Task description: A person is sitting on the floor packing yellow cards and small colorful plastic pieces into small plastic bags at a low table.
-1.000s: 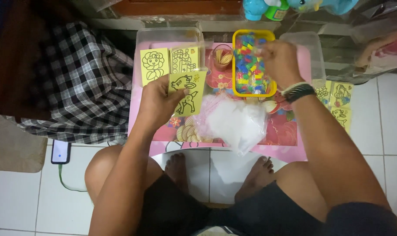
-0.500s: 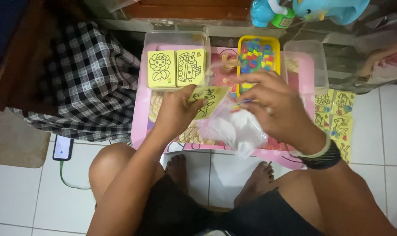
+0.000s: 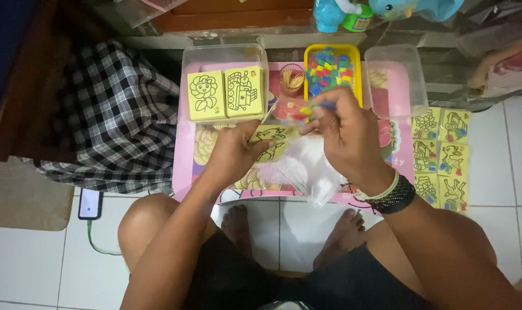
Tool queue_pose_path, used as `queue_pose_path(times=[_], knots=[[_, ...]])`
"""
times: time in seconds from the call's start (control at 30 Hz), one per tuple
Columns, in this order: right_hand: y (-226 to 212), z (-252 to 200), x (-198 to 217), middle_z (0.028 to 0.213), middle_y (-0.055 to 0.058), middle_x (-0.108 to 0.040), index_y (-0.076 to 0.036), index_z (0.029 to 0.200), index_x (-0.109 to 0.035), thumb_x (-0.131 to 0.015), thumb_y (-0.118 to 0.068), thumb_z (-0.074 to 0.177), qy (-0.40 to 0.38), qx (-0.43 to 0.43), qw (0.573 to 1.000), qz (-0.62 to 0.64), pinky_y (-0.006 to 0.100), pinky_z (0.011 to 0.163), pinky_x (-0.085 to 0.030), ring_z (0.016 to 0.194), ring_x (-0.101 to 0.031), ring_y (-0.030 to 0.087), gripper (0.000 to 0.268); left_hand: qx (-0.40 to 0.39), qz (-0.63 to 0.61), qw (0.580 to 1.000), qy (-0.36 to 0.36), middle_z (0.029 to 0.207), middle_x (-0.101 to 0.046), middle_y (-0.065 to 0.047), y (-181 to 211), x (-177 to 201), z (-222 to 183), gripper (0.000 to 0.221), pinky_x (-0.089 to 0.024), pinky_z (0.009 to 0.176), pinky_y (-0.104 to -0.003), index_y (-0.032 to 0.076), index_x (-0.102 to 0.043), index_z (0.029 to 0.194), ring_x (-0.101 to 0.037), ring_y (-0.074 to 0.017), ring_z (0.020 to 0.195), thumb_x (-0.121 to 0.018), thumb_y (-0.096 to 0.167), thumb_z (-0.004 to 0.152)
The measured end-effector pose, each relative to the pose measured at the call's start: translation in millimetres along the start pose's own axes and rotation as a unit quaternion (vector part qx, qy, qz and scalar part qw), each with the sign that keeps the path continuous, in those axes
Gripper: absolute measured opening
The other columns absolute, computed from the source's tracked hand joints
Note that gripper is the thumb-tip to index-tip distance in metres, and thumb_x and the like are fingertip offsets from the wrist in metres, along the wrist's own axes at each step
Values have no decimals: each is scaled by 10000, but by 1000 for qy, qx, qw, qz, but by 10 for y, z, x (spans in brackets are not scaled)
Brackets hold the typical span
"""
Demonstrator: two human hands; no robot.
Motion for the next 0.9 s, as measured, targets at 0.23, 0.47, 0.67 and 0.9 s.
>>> queue_pose_path(times=[0.23,0.47,0.67,0.9], knots=[[28,-12,23,771,89,-731,-73,1048,-711,-681,-45,1003,-39,37,994,-97,342,672,-580,800,-774,305,60,-21,19,999,-17,744,-742,-181,109,-38,-13,262,-545,708,-516,67,-730,1044,-713,-465,792,-792,155,804],[-110,26,-9,885,178,-737,-23,1068,-729,-716,21,928,-92,29,993,-72,390,632,-574,794,-745,347,147,-44,15,998,-33,795,-764,-137,88,-62,-35,253,-565,729,-468,113,-715,1015,-736,-419,838,-812,158,786],[-47,30,90,921,130,-756,-14,1096,-770,-732,50,959,-17,59,996,-68,328,637,-566,821,-735,269,156,-29,-9,999,-9,848,-780,-144,39,1,-3,302,-569,767,-504,103,-739,1082,-734,-423,889,-814,141,792],[526,247,283,955,143,-738,-6,1113,-772,-743,59,1008,16,-13,994,-103,312,667,-545,872,-713,229,127,-19,-88,988,122,845,-775,-65,-161,615,65,187,-555,791,-361,109,-744,1045,-729,-192,810,-828,126,879]])
Point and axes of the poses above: each hand's wrist, its own z-axis towards the middle knuckle, its own x-axis out of the back of the hand, y = z × x, the point moved 3 cm from there along z, towards the middle knuckle
